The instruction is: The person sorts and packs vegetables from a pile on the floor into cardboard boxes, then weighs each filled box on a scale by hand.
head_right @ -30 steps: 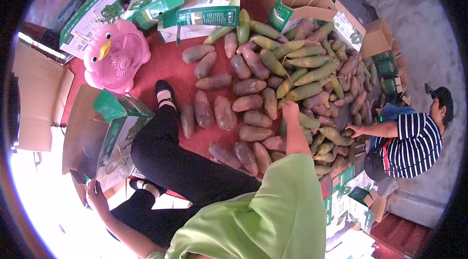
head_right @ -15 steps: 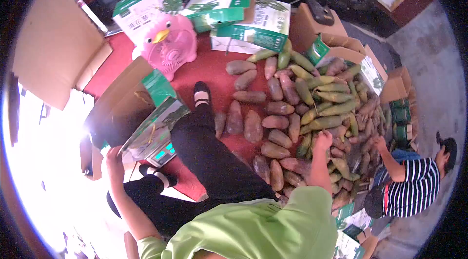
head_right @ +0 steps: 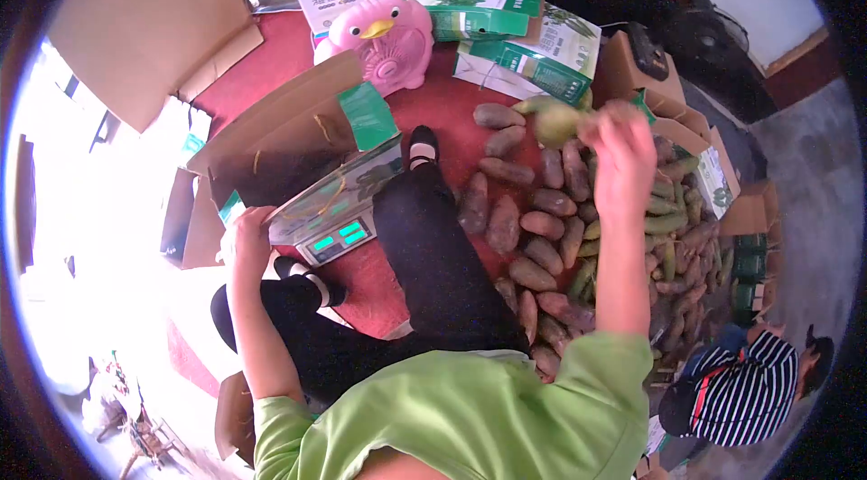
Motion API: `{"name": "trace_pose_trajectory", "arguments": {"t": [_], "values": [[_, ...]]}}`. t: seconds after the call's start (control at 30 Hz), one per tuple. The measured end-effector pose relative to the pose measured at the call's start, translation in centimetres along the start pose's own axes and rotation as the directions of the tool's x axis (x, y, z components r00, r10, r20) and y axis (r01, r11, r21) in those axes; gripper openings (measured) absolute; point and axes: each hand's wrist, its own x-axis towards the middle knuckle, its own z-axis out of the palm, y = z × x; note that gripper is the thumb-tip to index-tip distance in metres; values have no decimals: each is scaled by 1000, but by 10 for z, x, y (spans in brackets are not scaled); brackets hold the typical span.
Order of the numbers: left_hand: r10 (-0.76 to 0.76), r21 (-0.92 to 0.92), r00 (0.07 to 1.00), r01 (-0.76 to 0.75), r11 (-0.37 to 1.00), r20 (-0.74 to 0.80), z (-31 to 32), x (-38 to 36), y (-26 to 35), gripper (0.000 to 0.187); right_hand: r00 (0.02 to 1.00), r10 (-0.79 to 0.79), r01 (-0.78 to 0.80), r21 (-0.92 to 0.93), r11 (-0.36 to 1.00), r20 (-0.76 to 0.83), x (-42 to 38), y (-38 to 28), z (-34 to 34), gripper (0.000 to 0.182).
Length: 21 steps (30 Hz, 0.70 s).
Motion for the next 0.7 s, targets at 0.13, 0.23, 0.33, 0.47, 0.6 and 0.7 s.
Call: {"name": "trace_pose_trajectory", "arguments": {"t": [0.13, 0.23, 0.33, 0.47, 0.6, 0.7], "values": [[22, 15, 1000, -22, 1000, 19, 1, 1, -4, 23, 941, -119, 72, 156, 985, 316, 31, -28, 102, 16], [63, 13, 998, -63, 998, 1, 2, 1, -6, 21, 903, -97, 2, 221, 975, 418, 34, -20, 175, 15], [48, 36, 999, -48, 998, 13, -2, 0, 0, 22, 887, -69, 57, 40, 998, 456, 19, 0, 238, 18], [61, 90, 997, -65, 994, 54, -1, 2, -2, 23, 859, 88, -42, -103, 994, 505, -6, 102, 298, 14], [86, 44, 994, -89, 995, 60, 3, 4, -6, 27, 899, 30, 68, -207, 976, 436, -22, 112, 267, 18], [110, 33, 992, -112, 993, 59, 4, 8, -12, 26, 925, -162, 190, -49, 981, 344, -25, 92, 213, 19]]}}
